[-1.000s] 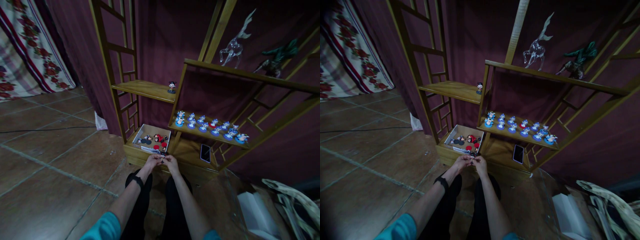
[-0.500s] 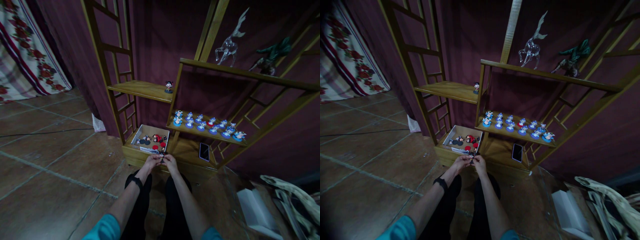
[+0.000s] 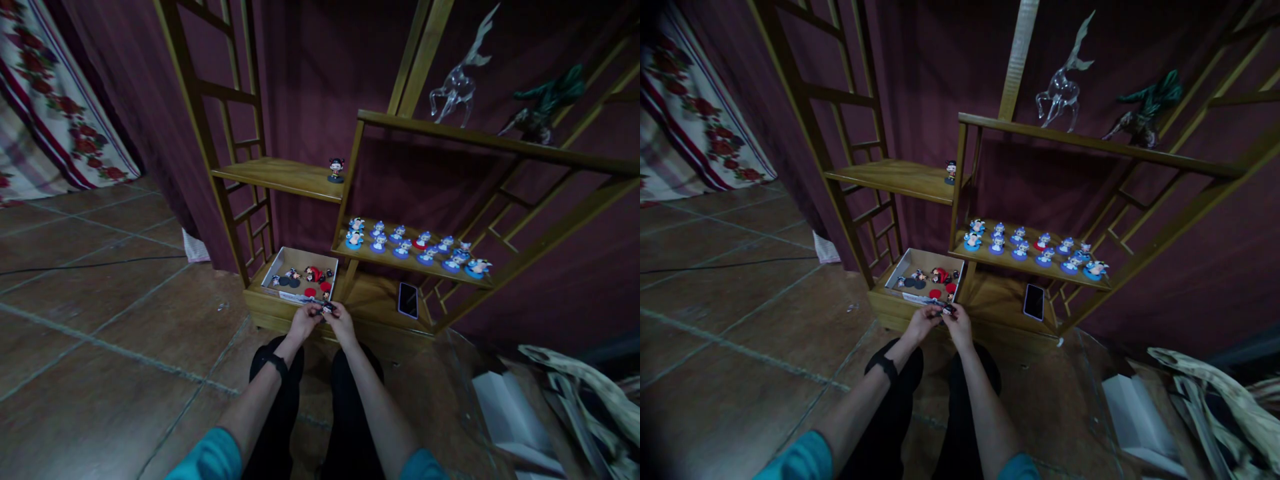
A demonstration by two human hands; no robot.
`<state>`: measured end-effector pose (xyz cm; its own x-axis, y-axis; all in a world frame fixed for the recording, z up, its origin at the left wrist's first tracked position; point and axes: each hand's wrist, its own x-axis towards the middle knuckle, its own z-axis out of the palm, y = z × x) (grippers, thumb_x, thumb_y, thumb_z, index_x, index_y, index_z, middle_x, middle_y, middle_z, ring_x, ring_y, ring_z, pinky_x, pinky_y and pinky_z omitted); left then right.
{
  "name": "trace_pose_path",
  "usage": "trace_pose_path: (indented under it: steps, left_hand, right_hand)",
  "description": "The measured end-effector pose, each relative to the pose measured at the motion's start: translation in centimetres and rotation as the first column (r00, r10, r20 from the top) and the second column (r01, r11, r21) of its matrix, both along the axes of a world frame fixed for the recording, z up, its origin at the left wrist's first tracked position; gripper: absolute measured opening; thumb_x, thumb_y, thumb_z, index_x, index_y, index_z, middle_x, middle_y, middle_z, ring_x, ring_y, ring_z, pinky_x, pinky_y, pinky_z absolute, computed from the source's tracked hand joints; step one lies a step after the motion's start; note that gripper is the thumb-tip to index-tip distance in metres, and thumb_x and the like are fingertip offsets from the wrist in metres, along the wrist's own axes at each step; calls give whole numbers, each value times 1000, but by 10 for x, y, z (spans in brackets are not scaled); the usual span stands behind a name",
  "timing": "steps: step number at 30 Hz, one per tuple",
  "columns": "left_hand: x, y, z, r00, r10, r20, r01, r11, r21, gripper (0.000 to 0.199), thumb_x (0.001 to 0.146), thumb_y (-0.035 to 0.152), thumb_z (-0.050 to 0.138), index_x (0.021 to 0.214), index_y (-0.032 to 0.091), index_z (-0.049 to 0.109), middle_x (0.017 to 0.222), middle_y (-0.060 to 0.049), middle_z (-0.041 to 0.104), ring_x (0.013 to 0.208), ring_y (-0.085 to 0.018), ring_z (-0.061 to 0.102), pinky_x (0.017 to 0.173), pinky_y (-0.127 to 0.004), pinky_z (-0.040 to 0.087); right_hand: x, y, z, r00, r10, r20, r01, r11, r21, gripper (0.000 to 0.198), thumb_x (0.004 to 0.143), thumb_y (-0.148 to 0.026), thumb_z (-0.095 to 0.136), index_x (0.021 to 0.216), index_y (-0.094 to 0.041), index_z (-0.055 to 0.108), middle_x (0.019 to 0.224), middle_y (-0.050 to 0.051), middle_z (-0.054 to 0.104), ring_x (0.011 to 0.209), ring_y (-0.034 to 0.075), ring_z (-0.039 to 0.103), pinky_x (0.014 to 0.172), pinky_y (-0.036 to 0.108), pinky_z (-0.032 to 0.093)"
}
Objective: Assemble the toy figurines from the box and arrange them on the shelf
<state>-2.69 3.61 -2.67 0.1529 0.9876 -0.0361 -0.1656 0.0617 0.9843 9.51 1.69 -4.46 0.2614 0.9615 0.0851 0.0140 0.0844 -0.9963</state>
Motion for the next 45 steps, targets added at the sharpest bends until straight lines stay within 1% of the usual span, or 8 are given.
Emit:
trace_pose_path:
  steps: [6, 15, 22, 28, 32, 35, 38, 45]
  left_hand:
    - [-2, 1, -5, 997, 28, -65, -23, 997, 74, 24, 51, 5, 63, 73, 15, 62, 54, 5, 54, 51, -8, 48, 54, -20, 38]
    - [-4, -1, 0, 999, 27, -18, -26, 1000, 3, 25, 49, 5, 67, 72, 15, 64, 49, 6, 50, 48, -8, 45, 53, -20, 38]
    - [-3, -2, 2, 999, 40, -26, -40, 999, -15, 25, 50, 0, 63, 71, 15, 62, 49, 6, 52, 47, -7, 47, 52, -19, 37]
    - [-2, -3, 6, 998, 48, 51, -43, 994, -98, 22, 51, 3, 65, 69, 14, 61, 47, 6, 52, 42, -7, 45, 48, -20, 36]
    - [-4, -3, 5, 992, 69, 108, -51, 985, -166, 25, 51, 8, 71, 74, 14, 62, 49, 5, 53, 43, -8, 48, 49, -21, 38]
    - [-6, -3, 6, 982, 66, 175, -21, 969, -246, 28, 51, 11, 73, 76, 14, 62, 54, 3, 56, 47, -8, 51, 52, -22, 42]
    - [-8, -4, 8, 972, 69, 227, 3, 953, -302, 28, 51, 11, 75, 76, 14, 63, 62, 0, 60, 56, -9, 56, 57, -23, 45]
    - [-9, -6, 11, 967, 72, 244, 18, 938, -347, 22, 52, 7, 73, 69, 14, 62, 66, -2, 63, 58, -10, 58, 58, -23, 46]
  right_hand:
    - [1, -5, 4, 998, -44, 42, 45, 998, -32, 28, 63, -31, 63, 90, -23, 61, 80, -1, 68, 76, 17, 63, 71, 31, 50]
    - [0, -13, 18, 999, -22, -32, 19, 996, -88, 28, 60, -33, 65, 85, -21, 63, 75, 0, 68, 74, 20, 62, 64, 30, 51]
    - [-3, -13, 20, 999, -29, -39, 25, 996, -90, 29, 59, -35, 65, 83, -20, 62, 73, -1, 67, 71, 18, 62, 64, 28, 50]
    - [-4, -10, 18, 998, -34, -44, 32, 998, -48, 37, 58, -26, 66, 94, -22, 60, 81, 1, 67, 77, 18, 62, 72, 31, 50]
    - [-2, -7, 15, 995, -76, -63, 73, 996, -45, 32, 57, -22, 63, 89, -21, 61, 86, 2, 67, 83, 19, 62, 77, 32, 49]
    - [-2, -6, 10, 991, -34, -128, 21, 994, -103, 30, 58, -25, 62, 88, -20, 61, 86, 2, 67, 80, 19, 62, 69, 31, 51]
    - [-3, -6, 7, 976, -6, -218, -30, 987, -159, 32, 58, -29, 63, 88, -18, 62, 82, 2, 67, 67, 16, 62, 58, 29, 51]
    - [-3, -7, 13, 965, -28, -260, -16, 986, -164, 34, 53, -27, 65, 86, -18, 62, 75, 1, 65, 59, 13, 60, 51, 24, 50]
